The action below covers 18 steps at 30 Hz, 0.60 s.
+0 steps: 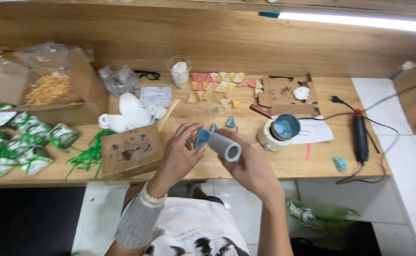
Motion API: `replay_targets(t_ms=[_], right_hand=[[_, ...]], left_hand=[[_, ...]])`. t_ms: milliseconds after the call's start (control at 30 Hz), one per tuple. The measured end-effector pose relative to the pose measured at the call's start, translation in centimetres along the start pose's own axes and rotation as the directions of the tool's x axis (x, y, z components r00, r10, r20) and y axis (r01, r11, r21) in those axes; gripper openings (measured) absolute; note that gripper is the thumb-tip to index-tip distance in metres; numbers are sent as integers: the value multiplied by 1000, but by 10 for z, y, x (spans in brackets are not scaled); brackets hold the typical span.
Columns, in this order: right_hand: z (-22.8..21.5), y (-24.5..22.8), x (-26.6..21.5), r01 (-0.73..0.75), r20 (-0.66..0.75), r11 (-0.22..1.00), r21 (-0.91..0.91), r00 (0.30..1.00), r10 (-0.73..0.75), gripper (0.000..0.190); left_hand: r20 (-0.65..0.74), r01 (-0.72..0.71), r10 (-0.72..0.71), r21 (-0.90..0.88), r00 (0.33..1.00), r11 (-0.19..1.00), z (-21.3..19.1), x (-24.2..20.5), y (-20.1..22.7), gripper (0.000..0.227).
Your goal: The recorder is cleaning and smoothing small triangular wax figurines using a plastic tube as a jig or tool at a workbench.
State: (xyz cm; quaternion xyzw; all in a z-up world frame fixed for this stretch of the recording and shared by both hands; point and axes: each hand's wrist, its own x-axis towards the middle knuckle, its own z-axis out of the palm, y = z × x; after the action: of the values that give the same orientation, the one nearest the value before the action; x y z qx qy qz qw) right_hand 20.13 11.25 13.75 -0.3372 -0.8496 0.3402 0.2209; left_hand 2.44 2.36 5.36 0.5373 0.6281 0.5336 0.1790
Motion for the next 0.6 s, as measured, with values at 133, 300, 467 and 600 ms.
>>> replay_targets(t_ms=[133,300,467,600], right_hand=[[-5,12,-11,20,72,988,155,997,-32,51],[-16,29,-15,-24,-6,989,145,1000,25,55],[-14,34,-2,40,-23,976,214,999,-36,59],[-8,33,14,-44,16,971,234,999,42,60]], left_hand=[[18,0,0,-10,1000,1000,20,6,-6,63],[90,43,-42,-13,995,999,41,23,-1,67],[83,75,-82,84,993,994,47,46,3,64],[82,79,-85,77,993,994,43,58,-7,65]])
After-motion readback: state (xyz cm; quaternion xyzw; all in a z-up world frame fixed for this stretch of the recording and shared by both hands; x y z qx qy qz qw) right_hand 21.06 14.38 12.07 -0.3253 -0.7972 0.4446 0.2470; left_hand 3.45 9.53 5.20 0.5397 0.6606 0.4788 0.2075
